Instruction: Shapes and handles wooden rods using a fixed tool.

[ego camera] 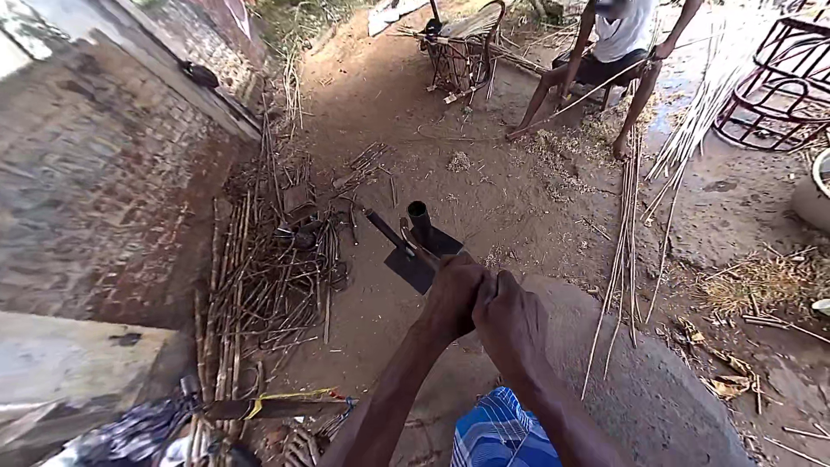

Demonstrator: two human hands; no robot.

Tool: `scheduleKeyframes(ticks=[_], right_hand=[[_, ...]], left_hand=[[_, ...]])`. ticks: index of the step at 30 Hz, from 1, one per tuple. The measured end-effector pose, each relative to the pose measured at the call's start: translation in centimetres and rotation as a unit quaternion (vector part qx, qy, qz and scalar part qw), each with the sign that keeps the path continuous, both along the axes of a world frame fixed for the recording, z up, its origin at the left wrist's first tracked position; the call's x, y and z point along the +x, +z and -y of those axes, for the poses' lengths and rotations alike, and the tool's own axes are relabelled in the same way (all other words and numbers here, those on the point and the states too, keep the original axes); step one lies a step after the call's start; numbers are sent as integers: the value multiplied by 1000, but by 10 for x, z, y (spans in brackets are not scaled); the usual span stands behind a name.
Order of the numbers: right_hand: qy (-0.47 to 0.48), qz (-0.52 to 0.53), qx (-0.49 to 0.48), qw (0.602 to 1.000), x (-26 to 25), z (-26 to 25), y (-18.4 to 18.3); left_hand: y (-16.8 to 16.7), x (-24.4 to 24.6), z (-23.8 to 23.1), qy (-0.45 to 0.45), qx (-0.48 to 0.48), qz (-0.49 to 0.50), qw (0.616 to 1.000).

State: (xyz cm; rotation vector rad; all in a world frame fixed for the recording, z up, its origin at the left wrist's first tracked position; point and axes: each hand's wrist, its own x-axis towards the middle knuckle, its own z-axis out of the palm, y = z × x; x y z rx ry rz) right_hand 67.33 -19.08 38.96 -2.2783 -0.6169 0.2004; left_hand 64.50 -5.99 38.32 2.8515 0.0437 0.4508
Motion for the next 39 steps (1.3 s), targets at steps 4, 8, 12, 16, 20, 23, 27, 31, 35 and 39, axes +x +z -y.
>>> scheduleKeyframes(ticks=[4, 8, 12, 16, 20, 23, 27, 31, 35, 39], right_hand=[[35, -92, -19, 995, 87, -32, 13], [55, -175, -25, 983, 178, -65, 12], [-11, -45, 15, 999, 63, -37, 4], [10, -81, -67, 994, 24, -56, 2], [45, -134, -29, 990, 104, -84, 4], [43, -159, -26, 986, 133, -98, -6], [34, -62, 9, 997, 42, -38, -13], [-19, 50, 22, 998, -5, 31, -18], [-49, 66, 65, 994, 3, 70, -20], [-68, 51, 67, 994, 50, 85, -2]], left_hand=[[14, 59, 0, 160, 48, -102, 981], [31, 135, -2, 266, 9, -225, 937], [19, 50, -9, 125, 51, -127, 983], [-2, 14, -35, 99, 63, -141, 983], [15, 72, -33, 238, 35, -204, 949], [12, 96, -30, 296, 30, -226, 928], [-4, 4, -13, 261, -2, -78, 962], [-13, -76, 4, 357, -520, 74, 773], [-3, -54, 4, 354, -750, 2, 558], [-5, -11, -8, 328, -781, -16, 531]])
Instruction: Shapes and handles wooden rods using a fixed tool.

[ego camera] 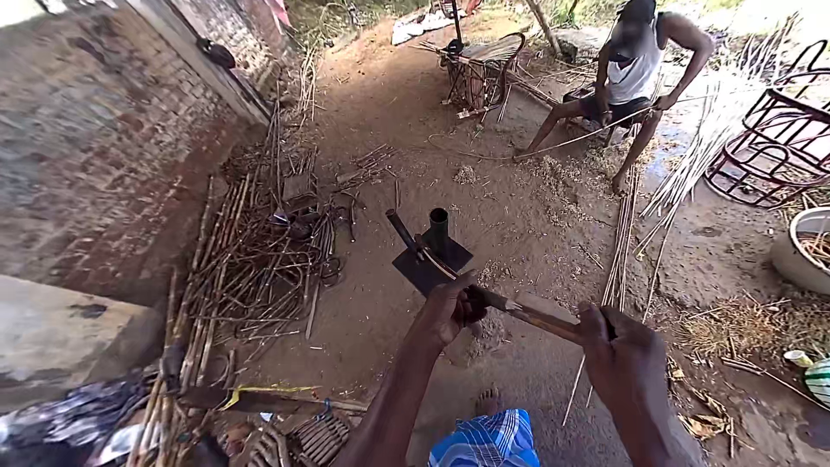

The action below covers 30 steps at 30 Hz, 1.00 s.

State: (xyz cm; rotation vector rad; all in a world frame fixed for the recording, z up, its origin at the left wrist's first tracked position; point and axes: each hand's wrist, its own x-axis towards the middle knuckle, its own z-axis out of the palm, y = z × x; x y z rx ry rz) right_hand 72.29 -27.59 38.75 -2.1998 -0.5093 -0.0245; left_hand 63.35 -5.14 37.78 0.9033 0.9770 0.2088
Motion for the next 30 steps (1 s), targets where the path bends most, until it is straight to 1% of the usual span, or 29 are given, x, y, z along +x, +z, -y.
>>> scheduleKeyframes(ticks=[2, 3, 5, 6, 7, 8, 9, 10, 12, 13, 14, 15, 16, 17, 19, 21, 23, 24, 25, 26, 27, 28, 29, 30], right_hand=[[-7, -42, 5, 999, 53, -5, 7], [-11, -73, 14, 997, 92, -20, 6], [-24, -121, 39, 992, 181, -70, 0], [-26, -138, 44, 989, 214, -94, -1], [-29, -150, 37, 988, 224, -102, -3], [-28, -145, 30, 989, 212, -94, 0], [-22, -112, 34, 993, 184, -76, 9], [-12, -70, 38, 997, 140, -49, 12], [-4, -23, 55, 998, 46, 1, -2], [-7, -19, 66, 998, 8, 19, -10], [-13, -26, 84, 996, -16, 31, -15], [-21, -33, 101, 994, -28, 39, -18], [-31, -37, 108, 993, -29, 44, -19], [-37, -36, 101, 994, -19, 48, -19], [-46, -28, 67, 996, 26, 41, -11], [-46, -70, 48, 995, 98, 11, 1], [-42, -134, 47, 989, 189, -36, 1], [-23, -157, 30, 987, 216, -49, -3], [-2, -161, 11, 987, 219, -49, -3], [18, -139, 12, 990, 209, -41, 9], [45, -116, 20, 992, 175, -16, 16], [80, -108, 35, 990, 128, 17, 9], [123, -142, 59, 980, 78, 48, -8], [169, -218, 63, 959, 32, 76, -32]], left_hand=[[5, 29, 1, 14, 9, 8, 1000], [7, 48, 3, 37, 15, 10, 999], [10, 90, -2, 103, 4, 27, 994], [9, 103, -4, 124, -2, 37, 992], [4, 104, 0, 130, -10, 38, 991], [2, 99, 3, 119, -10, 36, 992], [4, 89, 2, 94, -3, 36, 995], [4, 70, 2, 60, 6, 32, 998], [2, 23, 9, -2, 38, 18, 999], [3, -1, 17, -33, 47, 7, 998], [4, -13, 23, -45, 45, 0, 998], [4, -19, 27, -49, 37, -6, 998], [3, -20, 32, -52, 26, -10, 998], [4, -16, 37, -53, 17, -9, 998], [8, 4, 40, -42, 12, 10, 999], [8, 42, 32, -1, 5, 36, 999], [10, 90, 26, 62, -4, 45, 997], [6, 101, 31, 96, -15, 39, 994], [5, 104, 35, 120, -26, 33, 992], [9, 103, 33, 125, -26, 35, 991], [10, 89, 34, 109, -20, 36, 993], [8, 66, 36, 80, -1, 31, 996], [7, 38, 35, 34, 34, 30, 998], [6, 5, 34, -17, 77, 36, 996]])
